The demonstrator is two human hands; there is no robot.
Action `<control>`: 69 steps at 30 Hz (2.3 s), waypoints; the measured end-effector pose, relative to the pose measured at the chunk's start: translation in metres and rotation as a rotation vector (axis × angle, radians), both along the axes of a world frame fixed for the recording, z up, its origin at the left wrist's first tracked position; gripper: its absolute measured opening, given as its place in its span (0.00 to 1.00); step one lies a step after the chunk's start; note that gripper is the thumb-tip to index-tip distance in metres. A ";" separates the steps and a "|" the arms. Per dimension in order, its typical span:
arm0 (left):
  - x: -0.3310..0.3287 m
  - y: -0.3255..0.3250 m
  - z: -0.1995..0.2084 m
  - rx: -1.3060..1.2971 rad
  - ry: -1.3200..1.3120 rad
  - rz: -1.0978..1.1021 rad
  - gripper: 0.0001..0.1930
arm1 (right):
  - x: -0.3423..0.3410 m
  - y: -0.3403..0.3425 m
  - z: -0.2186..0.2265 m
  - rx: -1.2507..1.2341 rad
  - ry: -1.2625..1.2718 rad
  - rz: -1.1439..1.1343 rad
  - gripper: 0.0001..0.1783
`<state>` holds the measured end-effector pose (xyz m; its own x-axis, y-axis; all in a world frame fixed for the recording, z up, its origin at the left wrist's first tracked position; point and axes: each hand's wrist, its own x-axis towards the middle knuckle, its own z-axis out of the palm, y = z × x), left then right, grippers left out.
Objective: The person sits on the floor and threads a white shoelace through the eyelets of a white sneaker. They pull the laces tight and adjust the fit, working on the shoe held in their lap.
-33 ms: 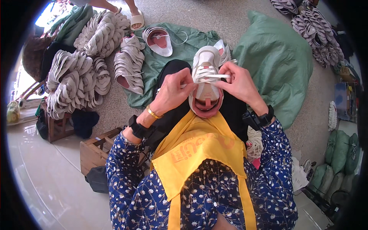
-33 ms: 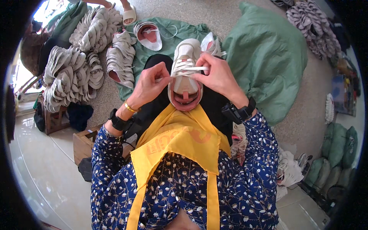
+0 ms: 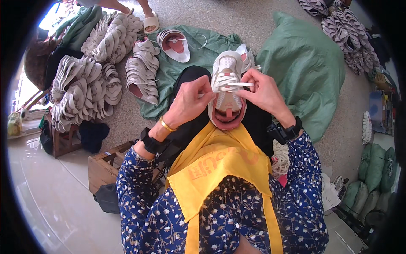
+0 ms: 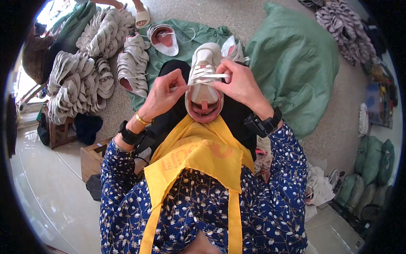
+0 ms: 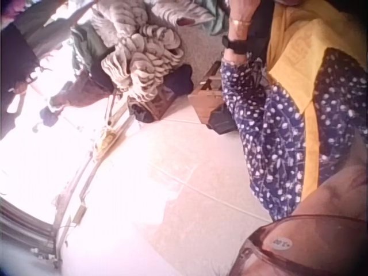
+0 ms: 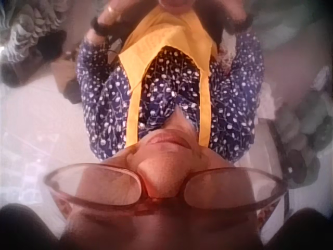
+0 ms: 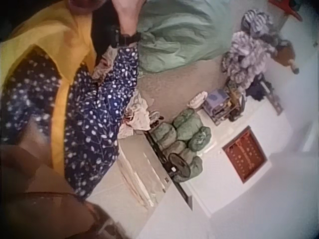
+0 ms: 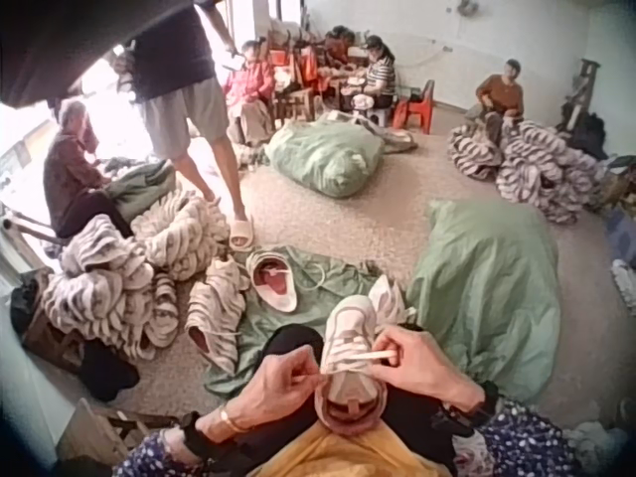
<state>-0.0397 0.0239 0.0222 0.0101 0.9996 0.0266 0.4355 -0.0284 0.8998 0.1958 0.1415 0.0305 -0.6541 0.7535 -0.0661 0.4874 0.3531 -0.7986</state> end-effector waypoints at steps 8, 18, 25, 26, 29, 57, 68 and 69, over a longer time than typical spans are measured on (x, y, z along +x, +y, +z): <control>-0.061 -0.048 0.030 -0.053 0.136 0.078 0.09 | -0.006 -0.003 -0.008 -0.077 0.131 -0.041 0.15; -0.064 -0.067 0.002 -0.141 0.098 0.085 0.08 | 0.007 -0.014 -0.001 -0.069 0.027 -0.082 0.12; -0.026 -0.035 0.013 -0.145 0.031 0.044 0.08 | 0.013 -0.022 0.000 -0.136 0.034 -0.086 0.10; -0.023 -0.031 0.013 -0.073 0.107 0.018 0.07 | 0.013 -0.023 0.001 -0.138 0.040 -0.087 0.10; -0.029 -0.023 0.008 -0.120 0.050 -0.005 0.08 | 0.014 -0.024 0.000 -0.147 0.059 -0.085 0.09; -0.059 0.092 -0.011 0.465 0.409 0.004 0.07 | 0.012 -0.030 0.032 0.697 0.027 0.149 0.06; 0.029 0.044 0.018 -0.069 -0.245 -0.383 0.09 | 0.018 -0.034 0.060 0.850 0.045 0.158 0.08; 0.030 0.046 0.019 -0.094 -0.270 -0.392 0.08 | 0.021 -0.034 0.059 0.853 0.049 0.142 0.08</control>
